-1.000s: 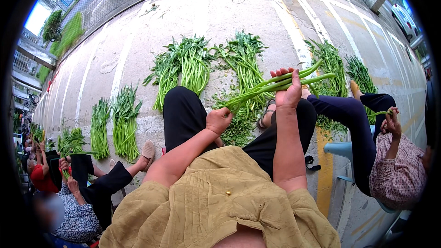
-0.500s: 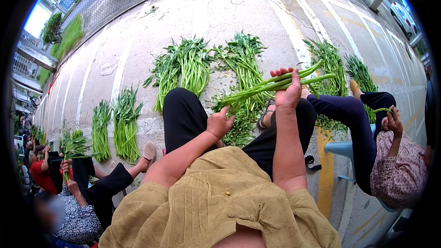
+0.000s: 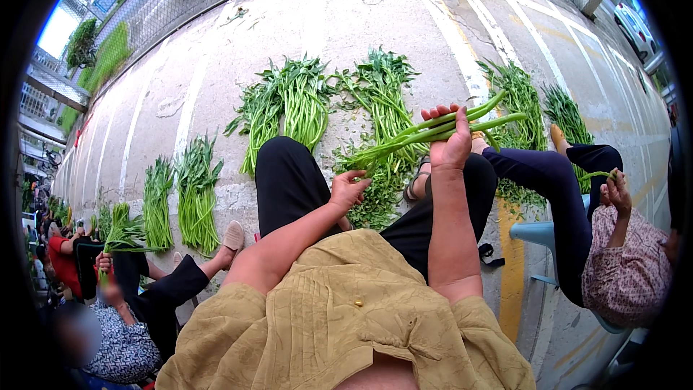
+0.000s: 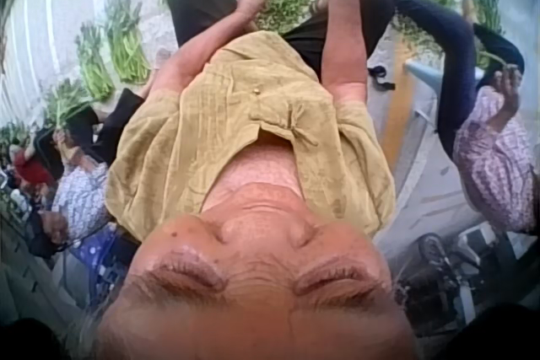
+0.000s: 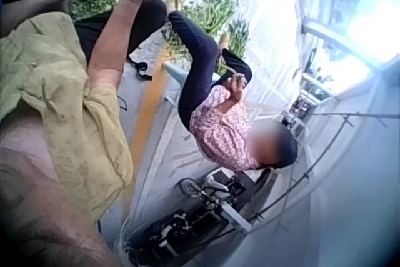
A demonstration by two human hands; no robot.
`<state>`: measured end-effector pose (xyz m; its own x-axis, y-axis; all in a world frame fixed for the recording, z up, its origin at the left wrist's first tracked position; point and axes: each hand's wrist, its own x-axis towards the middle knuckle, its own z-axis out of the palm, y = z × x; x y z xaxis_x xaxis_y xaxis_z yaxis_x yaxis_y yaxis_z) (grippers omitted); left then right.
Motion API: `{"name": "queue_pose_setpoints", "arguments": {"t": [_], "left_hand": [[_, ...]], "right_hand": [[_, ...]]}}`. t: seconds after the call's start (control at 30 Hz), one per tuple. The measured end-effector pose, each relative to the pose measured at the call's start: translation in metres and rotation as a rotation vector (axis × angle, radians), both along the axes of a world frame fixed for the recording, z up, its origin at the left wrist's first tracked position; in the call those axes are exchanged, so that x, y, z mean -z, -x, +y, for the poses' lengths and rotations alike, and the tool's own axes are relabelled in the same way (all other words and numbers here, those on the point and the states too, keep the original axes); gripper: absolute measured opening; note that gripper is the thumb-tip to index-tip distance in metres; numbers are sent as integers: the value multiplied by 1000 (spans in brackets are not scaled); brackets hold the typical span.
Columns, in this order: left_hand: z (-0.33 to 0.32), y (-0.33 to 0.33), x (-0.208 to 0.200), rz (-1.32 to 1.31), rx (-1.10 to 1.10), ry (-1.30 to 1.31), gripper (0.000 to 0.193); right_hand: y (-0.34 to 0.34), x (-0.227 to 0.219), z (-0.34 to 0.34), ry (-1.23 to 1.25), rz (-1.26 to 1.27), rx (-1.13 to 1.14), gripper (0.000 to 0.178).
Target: The person cleans a bundle of green vegetable stalks by hand, pulling individual stalks from the bunch and removing leaves before placing the stalks on the ground.
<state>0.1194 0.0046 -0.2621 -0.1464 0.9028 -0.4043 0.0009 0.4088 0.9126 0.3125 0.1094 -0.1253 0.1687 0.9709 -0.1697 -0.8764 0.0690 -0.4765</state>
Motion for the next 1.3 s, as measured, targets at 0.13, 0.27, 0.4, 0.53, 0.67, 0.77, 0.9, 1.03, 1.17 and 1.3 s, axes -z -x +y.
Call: {"name": "queue_pose_setpoints", "arguments": {"t": [0.13, 0.27, 0.4, 0.53, 0.67, 0.77, 0.9, 1.03, 1.17, 1.3], "left_hand": [[1, 2, 10, -25, 0, 30, 24], [-1, 6, 21, 108, 84, -64, 17], [-4, 8, 28, 434, 215, -299, 15], [-3, 8, 26, 391, 253, -128, 16], [-2, 12, 26, 249, 227, 57, 14], [3, 18, 16, -124, 84, 331, 11], [1, 29, 26, -184, -184, 500, 10], [-2, 26, 31, 121, 20, 271, 19], [-7, 14, -4, 586, 258, -26, 31], [-14, 4, -48, 709, 526, 15, 32]], "right_hand": [[-1, -2, 0, 0, 1, 1, 22], [-5, -1, 3, 4, -33, 25, 22], [-9, -7, 3, 27, -75, 70, 23], [-12, -8, 5, 5, -90, 88, 22], [-14, -6, 6, 13, -95, 87, 22], [-16, -4, 6, 21, -97, 92, 22], [-23, -2, 9, 7, -64, 117, 23], [-25, 0, 10, 14, -33, 126, 24], [-24, 2, 10, 18, -39, 129, 23], [-19, -4, 9, 59, -29, 132, 23]]}}
